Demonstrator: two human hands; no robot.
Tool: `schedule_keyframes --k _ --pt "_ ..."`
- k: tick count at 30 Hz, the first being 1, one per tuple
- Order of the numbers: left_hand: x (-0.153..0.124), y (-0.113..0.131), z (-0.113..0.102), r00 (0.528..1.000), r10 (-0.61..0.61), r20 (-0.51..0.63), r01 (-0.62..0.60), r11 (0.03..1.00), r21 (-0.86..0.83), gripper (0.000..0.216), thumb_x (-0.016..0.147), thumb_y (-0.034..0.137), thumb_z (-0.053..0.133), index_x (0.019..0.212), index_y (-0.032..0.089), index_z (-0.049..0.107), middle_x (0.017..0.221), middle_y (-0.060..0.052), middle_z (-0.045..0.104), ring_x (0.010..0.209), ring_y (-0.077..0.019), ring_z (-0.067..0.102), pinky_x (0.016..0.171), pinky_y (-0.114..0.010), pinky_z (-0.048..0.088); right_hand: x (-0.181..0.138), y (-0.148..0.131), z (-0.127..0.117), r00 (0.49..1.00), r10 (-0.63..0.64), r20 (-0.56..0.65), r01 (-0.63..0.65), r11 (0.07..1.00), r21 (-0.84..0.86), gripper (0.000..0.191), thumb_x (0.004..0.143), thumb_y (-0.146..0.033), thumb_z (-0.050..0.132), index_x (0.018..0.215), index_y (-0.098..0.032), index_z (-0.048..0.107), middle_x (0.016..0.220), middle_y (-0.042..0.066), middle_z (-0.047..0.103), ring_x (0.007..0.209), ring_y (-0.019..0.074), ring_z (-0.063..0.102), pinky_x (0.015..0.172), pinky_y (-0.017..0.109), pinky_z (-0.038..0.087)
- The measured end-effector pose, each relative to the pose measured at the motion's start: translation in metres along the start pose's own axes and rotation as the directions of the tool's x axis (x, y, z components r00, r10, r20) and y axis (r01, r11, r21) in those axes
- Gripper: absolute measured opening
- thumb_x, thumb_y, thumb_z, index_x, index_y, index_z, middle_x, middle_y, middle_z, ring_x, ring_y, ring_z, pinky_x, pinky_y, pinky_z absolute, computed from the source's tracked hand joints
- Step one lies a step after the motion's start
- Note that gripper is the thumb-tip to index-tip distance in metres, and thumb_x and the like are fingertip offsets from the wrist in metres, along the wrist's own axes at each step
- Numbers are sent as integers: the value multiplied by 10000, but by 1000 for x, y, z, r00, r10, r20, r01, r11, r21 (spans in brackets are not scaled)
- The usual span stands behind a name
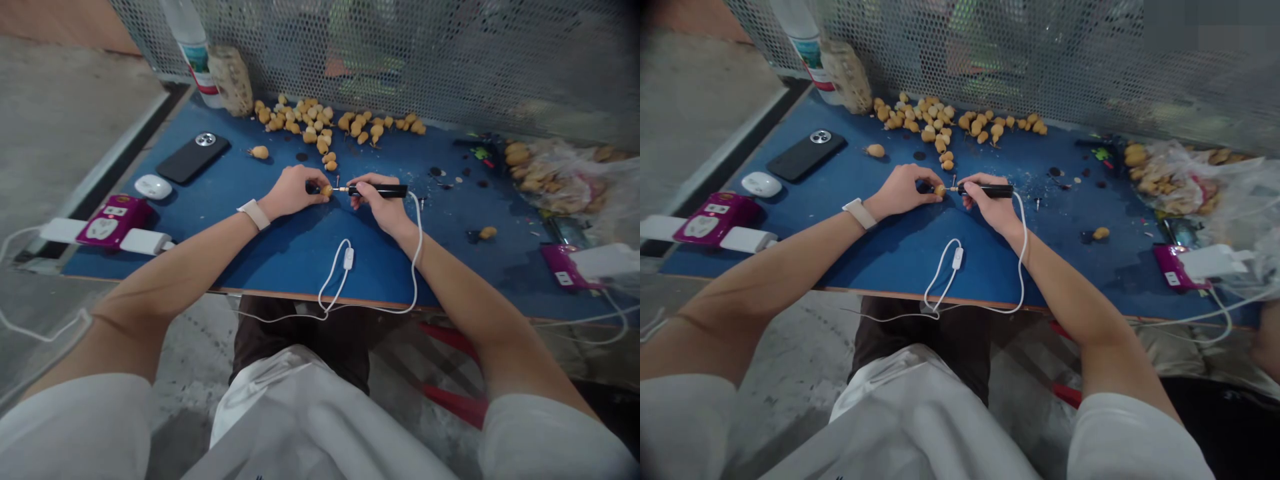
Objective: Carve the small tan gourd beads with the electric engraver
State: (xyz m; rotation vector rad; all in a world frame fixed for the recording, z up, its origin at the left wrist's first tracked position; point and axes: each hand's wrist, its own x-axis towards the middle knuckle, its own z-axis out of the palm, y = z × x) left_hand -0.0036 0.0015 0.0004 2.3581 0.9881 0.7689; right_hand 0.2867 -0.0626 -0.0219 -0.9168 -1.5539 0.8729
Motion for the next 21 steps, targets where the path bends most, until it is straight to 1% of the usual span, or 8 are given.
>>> schedule_keyframes --k 3,7,13,21 --pt "0 0 0 1000 2 1 -2 1000 3 273 971 367 1047 1217 258 1002 1228 -72 1007 1133 -286 922 1105 -420 708 0 0 0 1000 -7 -8 7 1000 2 695 980 -1003 955 1042 -311 992 790 -1 841 655 194 792 673 381 723" --pt "0 0 0 1000 -13 10 13 1000 12 291 970 356 1052 1236 246 1009 1249 -87 1010 1147 -290 924 1116 -420 706 0 0 0 1000 15 -14 -15 1000 -1 669 985 -985 961 1032 -318 987 799 -1 845 663 197 790 670 383 721" --pt "0 1 -1 1000 -18 6 18 1000 9 286 966 356 1043 1230 251 1007 1257 -85 1007 1160 -294 922 1133 -421 710 0 -4 1 999 24 -29 -24 1000 -1 724 929 -1035 966 1004 -314 982 778 -5 843 647 195 784 661 379 718" --pt "0 2 1 1000 -19 12 19 1000 2 270 971 348 1034 1223 256 1000 1251 -82 1003 1160 -291 919 1130 -420 706 -1 -7 2 998 43 -34 -44 999 -22 662 976 -970 967 1001 -308 964 783 -2 845 654 197 781 671 382 729"
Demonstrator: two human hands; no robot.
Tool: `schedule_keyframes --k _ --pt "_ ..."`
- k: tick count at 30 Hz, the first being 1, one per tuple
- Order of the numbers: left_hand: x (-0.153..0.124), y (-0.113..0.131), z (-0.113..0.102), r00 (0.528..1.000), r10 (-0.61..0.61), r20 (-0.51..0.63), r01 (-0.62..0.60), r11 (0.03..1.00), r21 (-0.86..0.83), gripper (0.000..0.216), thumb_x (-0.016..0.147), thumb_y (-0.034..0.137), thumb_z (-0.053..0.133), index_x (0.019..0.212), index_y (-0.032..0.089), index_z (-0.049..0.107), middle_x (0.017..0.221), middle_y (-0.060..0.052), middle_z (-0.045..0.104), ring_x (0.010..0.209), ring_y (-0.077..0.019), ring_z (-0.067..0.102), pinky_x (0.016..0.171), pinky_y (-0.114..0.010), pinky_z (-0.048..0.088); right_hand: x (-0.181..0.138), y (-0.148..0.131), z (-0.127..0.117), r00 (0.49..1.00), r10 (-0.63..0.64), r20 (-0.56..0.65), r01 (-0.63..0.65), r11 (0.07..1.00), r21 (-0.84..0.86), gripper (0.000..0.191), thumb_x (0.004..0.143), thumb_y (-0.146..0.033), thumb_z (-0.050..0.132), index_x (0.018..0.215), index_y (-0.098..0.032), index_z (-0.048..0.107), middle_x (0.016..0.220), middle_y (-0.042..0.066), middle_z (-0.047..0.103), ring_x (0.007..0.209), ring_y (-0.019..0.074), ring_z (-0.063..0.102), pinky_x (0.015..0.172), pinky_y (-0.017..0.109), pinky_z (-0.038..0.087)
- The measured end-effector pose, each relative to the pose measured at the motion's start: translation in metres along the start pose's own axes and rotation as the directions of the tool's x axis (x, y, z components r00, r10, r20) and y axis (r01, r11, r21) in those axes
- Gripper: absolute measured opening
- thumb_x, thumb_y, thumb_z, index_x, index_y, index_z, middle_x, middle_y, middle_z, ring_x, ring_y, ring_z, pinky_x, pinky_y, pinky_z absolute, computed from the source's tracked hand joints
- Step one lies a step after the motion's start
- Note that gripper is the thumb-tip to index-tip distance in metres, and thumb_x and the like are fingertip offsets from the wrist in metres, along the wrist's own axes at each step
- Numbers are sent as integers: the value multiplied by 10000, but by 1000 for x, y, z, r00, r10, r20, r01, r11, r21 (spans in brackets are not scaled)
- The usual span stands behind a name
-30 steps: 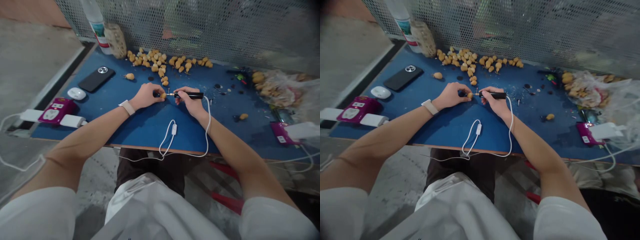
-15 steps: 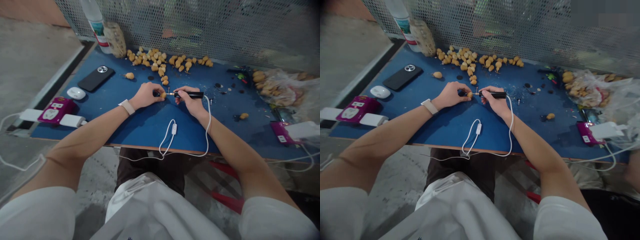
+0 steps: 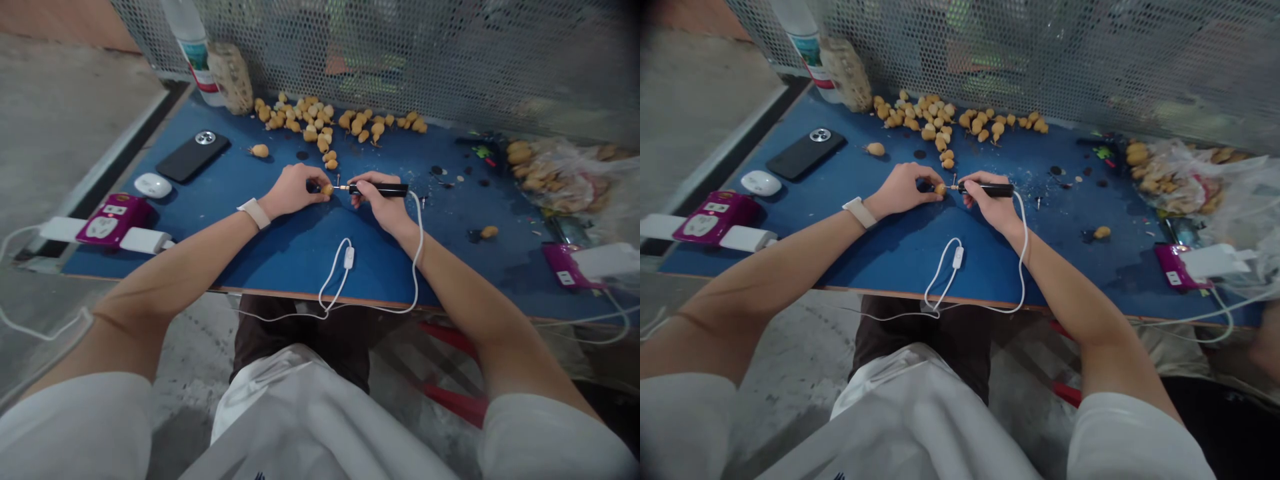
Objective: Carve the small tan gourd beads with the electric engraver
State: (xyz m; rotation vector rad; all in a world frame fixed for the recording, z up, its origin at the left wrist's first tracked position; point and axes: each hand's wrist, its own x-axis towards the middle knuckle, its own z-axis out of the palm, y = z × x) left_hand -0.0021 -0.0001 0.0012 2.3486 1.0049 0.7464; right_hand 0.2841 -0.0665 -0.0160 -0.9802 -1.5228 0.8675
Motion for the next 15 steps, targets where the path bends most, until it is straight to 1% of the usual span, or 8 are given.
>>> schedule_keyframes --k 3,8,15 --pt "0 0 0 1000 -2 4 2 1000 5 267 976 349 1034 1223 257 994 1258 -83 1001 1170 -297 922 1143 -429 704 -1 -4 0 1000 -5 18 5 1000 -12 641 997 -941 965 1008 -301 975 788 0 852 656 194 782 695 383 735" --pt "0 1 -2 1000 11 -5 -10 1000 8 250 968 365 1043 1186 262 978 1238 -69 999 1152 -296 921 1128 -437 714 -1 -5 1 1000 -29 8 29 1000 -11 675 979 -980 951 1001 -306 978 773 1 842 638 195 769 673 386 721" --pt "-1 2 -1 1000 12 -11 -12 1000 4 232 952 351 1059 1135 271 942 1227 -70 989 1134 -291 892 1122 -444 703 -2 -9 1 1000 -13 8 14 997 -79 701 982 -1013 907 989 -313 938 788 7 838 655 219 775 699 423 735"
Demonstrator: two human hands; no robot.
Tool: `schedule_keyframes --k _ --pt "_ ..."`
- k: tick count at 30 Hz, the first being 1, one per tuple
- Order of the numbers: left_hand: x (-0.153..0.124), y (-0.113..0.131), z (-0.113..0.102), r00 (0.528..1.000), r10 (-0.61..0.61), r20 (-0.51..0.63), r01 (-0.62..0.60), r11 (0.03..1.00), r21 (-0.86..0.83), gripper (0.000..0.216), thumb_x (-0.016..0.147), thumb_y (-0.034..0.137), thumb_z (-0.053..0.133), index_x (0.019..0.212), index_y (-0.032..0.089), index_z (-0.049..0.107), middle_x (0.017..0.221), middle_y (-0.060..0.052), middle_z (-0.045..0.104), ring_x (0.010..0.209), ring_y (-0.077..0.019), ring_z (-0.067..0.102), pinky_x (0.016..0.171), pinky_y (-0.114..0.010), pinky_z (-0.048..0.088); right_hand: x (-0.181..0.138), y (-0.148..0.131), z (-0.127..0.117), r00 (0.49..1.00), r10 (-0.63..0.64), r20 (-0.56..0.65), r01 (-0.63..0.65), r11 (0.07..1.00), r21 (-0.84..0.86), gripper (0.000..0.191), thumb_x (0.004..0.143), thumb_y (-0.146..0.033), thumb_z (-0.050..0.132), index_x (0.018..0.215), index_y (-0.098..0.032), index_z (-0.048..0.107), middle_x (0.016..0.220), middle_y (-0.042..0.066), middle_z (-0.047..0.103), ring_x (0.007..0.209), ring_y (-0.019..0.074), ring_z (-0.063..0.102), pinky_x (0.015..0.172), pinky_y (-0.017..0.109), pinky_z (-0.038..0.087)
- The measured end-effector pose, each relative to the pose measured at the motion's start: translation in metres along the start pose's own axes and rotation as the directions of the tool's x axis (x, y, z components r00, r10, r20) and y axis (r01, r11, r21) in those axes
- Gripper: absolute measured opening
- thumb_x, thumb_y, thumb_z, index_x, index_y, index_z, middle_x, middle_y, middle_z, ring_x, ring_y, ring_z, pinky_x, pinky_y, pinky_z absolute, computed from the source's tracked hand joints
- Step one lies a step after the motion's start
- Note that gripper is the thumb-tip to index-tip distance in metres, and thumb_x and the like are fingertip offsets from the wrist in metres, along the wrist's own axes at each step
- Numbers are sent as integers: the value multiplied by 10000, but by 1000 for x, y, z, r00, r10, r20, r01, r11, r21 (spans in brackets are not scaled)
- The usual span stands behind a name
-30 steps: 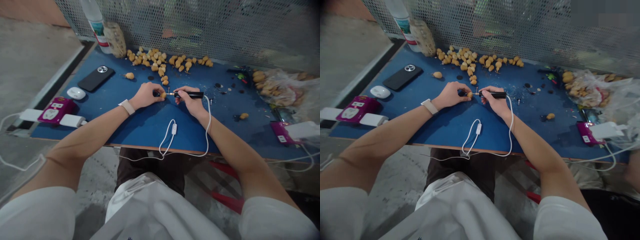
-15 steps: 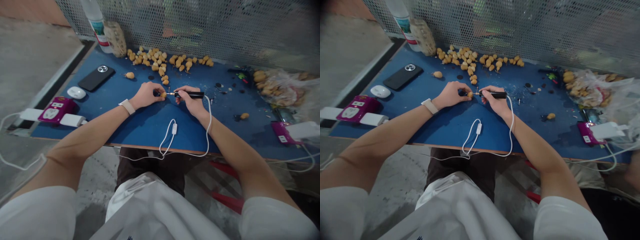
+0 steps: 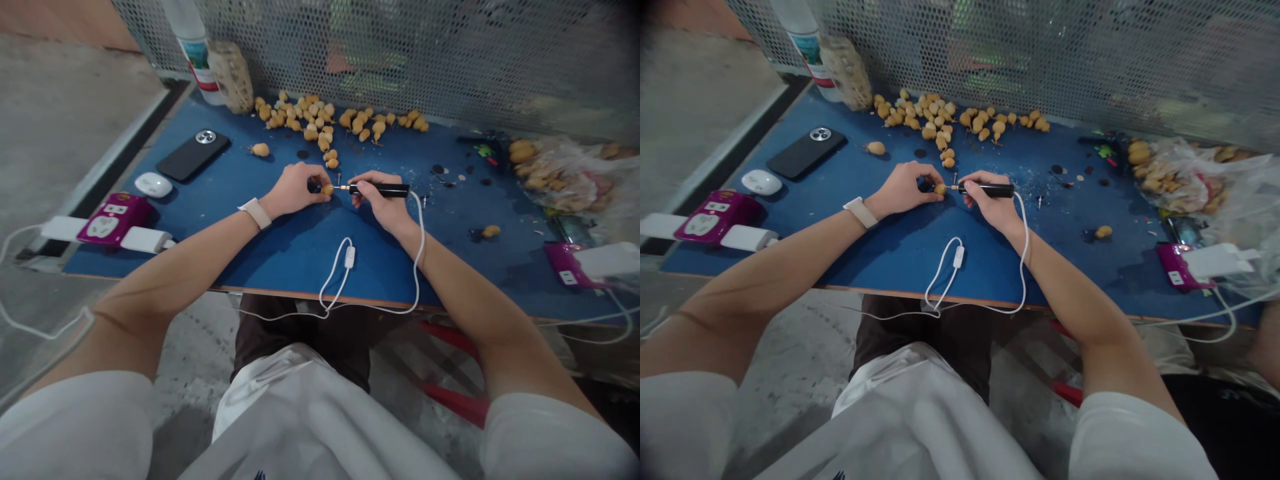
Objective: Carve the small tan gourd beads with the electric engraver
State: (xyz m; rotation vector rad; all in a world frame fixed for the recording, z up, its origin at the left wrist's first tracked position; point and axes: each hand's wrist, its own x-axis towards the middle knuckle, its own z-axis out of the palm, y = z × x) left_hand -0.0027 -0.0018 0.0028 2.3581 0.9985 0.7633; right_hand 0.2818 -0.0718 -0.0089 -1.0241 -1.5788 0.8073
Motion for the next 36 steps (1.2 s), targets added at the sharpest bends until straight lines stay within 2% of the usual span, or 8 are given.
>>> schedule_keyframes --k 7,10,14,18,25,32,36 --pt "1 -1 5 1000 23 -11 -22 997 69 272 950 325 1047 1190 269 932 1210 -77 968 1134 -314 871 1100 -461 685 -5 -2 0 998 -55 3 55 993 -107 712 1035 -1018 834 1030 -316 948 778 19 831 646 241 768 698 445 721" --pt "2 -3 6 999 49 3 -49 996 76 266 977 340 1018 1226 271 955 1248 -88 970 1153 -322 878 1121 -476 678 -8 -5 -1 991 -131 22 133 970 -205 618 1125 -902 787 1079 -307 949 875 48 888 760 278 844 823 482 761" --pt "1 -5 3 999 50 18 -51 996 75 249 998 411 1020 1176 250 957 1219 -99 971 1143 -327 881 1102 -471 678 -11 -7 -1 948 -302 102 318 875 -365 455 1166 -705 769 1183 -291 956 1129 111 972 1015 336 930 1010 515 771" --pt "0 -4 1 999 34 1 -34 997 67 241 1041 451 997 1179 255 973 1212 -103 974 1129 -313 875 1104 -462 671 -12 -1 -2 911 -374 173 410 778 -476 354 1155 -574 769 1285 -295 943 1158 109 966 1021 340 920 1023 520 767" --pt "2 -7 6 999 -4 -53 7 999 48 214 999 457 1020 1050 268 936 1144 -78 965 1089 -291 857 1075 -442 671 -14 6 2 858 -448 251 508 671 -539 263 1167 -413 772 1370 -302 895 1223 122 942 1098 358 914 1100 564 774" --pt "2 -9 6 997 -50 -62 53 998 38 300 966 526 1036 964 263 890 1090 -73 945 1029 -290 822 1044 -455 646 -10 12 2 773 -507 382 626 510 -590 311 1192 -308 706 1460 -263 857 1241 152 904 1200 389 906 1097 581 777" --pt "3 -10 8 995 -68 -76 70 997 23 328 954 567 1023 939 272 881 1031 -68 925 967 -277 797 989 -444 640 -11 15 3 787 -498 364 608 524 -597 309 1188 -315 699 1451 -271 853 1261 156 910 1192 393 901 1101 597 777"
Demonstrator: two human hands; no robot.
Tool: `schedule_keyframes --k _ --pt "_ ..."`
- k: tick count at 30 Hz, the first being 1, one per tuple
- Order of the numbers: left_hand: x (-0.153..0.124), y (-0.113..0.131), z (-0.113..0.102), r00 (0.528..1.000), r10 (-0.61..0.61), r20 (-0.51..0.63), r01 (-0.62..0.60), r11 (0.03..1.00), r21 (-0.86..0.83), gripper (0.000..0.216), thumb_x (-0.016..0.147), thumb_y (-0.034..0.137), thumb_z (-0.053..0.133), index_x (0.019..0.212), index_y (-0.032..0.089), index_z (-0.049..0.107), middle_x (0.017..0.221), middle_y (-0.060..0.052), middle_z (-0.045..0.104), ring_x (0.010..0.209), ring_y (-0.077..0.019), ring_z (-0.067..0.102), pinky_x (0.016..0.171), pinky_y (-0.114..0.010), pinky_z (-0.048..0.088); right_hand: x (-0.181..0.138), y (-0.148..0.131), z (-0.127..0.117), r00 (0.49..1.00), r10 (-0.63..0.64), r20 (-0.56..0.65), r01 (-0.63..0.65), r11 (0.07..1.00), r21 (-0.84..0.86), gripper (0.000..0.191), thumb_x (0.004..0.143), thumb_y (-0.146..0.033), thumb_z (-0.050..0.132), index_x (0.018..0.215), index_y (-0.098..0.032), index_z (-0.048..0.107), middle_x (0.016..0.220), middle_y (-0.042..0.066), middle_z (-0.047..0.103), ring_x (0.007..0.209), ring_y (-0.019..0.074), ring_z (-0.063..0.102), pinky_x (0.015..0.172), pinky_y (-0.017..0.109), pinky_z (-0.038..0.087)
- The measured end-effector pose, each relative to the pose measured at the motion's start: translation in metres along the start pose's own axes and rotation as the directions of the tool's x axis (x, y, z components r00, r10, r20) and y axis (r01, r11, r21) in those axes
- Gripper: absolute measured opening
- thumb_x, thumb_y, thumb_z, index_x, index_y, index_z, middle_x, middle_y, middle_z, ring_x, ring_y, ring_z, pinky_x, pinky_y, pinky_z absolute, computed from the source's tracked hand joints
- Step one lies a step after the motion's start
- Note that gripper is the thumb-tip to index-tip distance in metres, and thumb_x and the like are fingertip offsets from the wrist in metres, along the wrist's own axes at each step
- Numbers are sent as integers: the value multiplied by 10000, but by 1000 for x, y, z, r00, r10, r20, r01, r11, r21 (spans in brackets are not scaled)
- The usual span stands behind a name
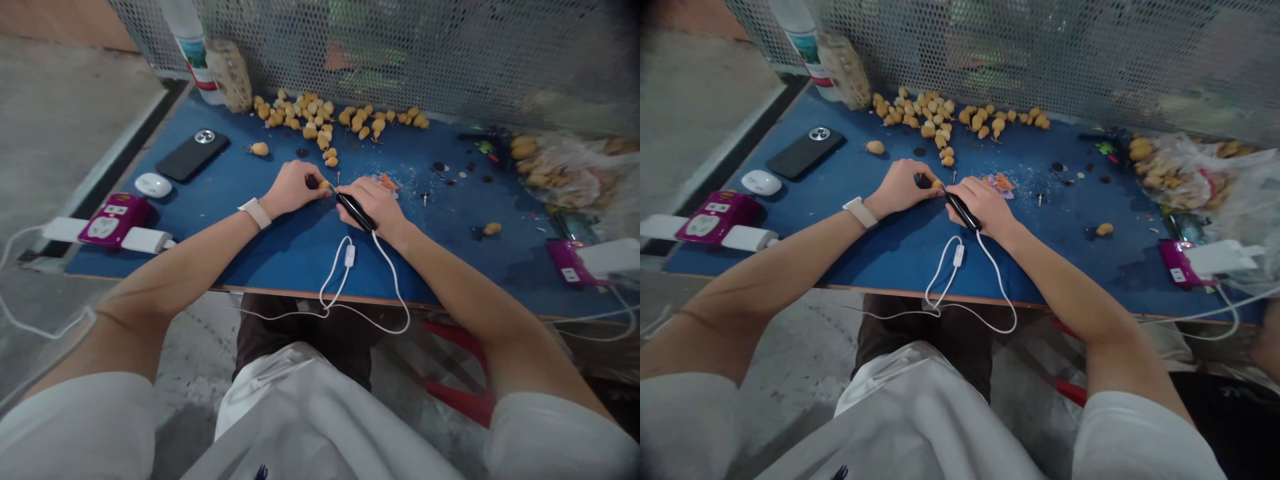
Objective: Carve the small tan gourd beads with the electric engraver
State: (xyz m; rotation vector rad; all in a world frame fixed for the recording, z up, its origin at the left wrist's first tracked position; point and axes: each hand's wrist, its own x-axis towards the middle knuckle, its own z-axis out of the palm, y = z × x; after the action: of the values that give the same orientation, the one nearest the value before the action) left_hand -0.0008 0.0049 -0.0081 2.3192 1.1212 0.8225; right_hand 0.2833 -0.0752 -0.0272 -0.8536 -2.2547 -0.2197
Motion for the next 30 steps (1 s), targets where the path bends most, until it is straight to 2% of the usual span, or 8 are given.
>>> schedule_keyframes --k 4,11,16,22,26,30 --pt "1 -4 3 1000 -2 -6 2 1000 -27 340 922 596 1024 938 281 897 996 -57 931 926 -261 781 931 -426 635 -1 -3 2 998 49 -44 -48 998 27 286 1184 -346 720 1434 -300 850 1241 136 910 1176 386 898 1111 598 772" --pt "1 -4 1 1000 -9 -1 9 999 -33 340 926 579 1050 926 273 903 1020 -75 938 972 -279 797 984 -439 645 0 -3 2 999 47 -27 -46 998 42 267 1203 -365 708 1416 -289 850 1244 143 916 1156 375 904 1077 574 778" --pt "-1 0 -1 1000 -22 10 23 1000 -21 310 954 559 1037 937 274 917 1031 -82 935 972 -288 806 1002 -461 653 -2 0 3 999 -6 -51 8 999 39 294 1224 -370 703 1466 -270 837 1266 148 917 1171 369 915 1070 553 786" --pt "0 -4 -1 1000 1 17 0 998 -63 361 939 593 1062 931 271 899 1029 -93 934 977 -286 794 958 -447 670 -4 -1 6 999 48 -25 -47 999 21 282 1225 -381 696 1441 -274 843 1250 157 901 1181 386 896 1075 583 785" --pt "0 -3 1 1000 -23 5 24 998 -51 328 934 527 1075 920 254 893 1004 -84 916 947 -269 783 945 -438 650 -4 -6 6 997 44 -70 -41 998 41 297 1244 -393 693 1475 -273 835 1266 158 897 1193 376 895 1083 569 776" --pt "0 0 2 999 -31 -7 31 998 -46 301 935 480 1082 905 248 892 989 -74 913 923 -251 783 929 -410 639 -5 -3 6 997 23 -68 -14 991 131 297 1229 -370 741 1493 -266 825 1312 165 897 1243 385 898 1125 576 768"
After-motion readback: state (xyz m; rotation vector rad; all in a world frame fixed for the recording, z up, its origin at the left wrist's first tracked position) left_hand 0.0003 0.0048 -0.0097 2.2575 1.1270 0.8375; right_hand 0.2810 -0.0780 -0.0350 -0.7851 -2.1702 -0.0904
